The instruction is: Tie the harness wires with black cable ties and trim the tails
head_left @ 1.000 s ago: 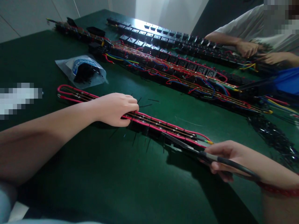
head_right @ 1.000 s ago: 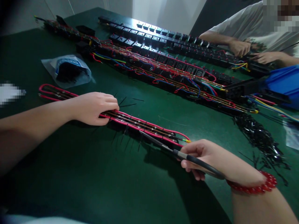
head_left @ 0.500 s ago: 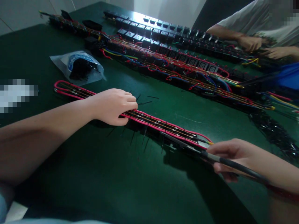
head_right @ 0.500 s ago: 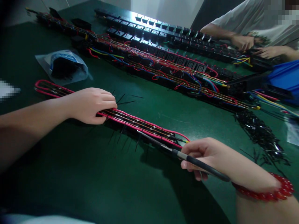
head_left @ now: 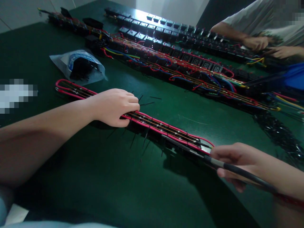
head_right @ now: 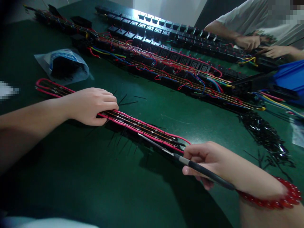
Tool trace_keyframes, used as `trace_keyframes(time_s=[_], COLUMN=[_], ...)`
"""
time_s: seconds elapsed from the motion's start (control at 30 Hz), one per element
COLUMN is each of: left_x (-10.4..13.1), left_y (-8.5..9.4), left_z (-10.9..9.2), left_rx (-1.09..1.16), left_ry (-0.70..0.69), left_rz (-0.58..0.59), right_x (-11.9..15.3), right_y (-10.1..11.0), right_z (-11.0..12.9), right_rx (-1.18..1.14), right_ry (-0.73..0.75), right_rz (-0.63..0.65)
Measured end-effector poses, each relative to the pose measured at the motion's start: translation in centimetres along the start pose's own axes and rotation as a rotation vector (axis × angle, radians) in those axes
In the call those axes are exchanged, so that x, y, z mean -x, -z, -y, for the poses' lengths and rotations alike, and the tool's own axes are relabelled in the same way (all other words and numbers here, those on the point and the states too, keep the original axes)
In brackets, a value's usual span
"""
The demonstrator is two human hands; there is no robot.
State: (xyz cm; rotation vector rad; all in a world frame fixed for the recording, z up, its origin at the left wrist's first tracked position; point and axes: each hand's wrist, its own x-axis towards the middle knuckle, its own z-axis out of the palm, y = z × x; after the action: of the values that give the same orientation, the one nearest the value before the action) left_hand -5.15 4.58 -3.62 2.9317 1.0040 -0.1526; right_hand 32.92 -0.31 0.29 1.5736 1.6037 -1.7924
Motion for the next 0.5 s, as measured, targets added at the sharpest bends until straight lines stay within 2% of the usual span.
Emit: trace_keyframes(time_s=[0.1,0.2,0.27,0.37,0.4,0.5], left_x=[0.4,1.1,1.3,1.1,0.8,0.0], left_y=[1.1,2.7,3.1,2.2,1.6,-0.1], left_z=[-0.9,-3.5,-5.8,-8.8,-9.5,-10.4], left_rx=[0.013,0.077,0.139,0.158,0.11,-0.053], left_ry=[0.005,-0.001,-0.149,-0.439,-0.513,-0.573], left_rz=[0.0,-0.092,-0.131,-0.137,-0.197,-0.314], right_x=[-0.2,-0.3,-0.4,-0.4,-0.4,-0.4], right_y=[0.0,0.0,0.1,0.0,-0.1,-0.1], right_z=[0.0,-0.3,-0.6,-0.9,-0.9,-0.9], right_rx=[-0.022,-0.029,-0.032,-0.02,-0.012,0.041], right_ry=[0.01,0.028,0.032,0.042,0.046,0.126], right_rz=[0.023,0.042,0.052,-0.002,-0.018,-0.069])
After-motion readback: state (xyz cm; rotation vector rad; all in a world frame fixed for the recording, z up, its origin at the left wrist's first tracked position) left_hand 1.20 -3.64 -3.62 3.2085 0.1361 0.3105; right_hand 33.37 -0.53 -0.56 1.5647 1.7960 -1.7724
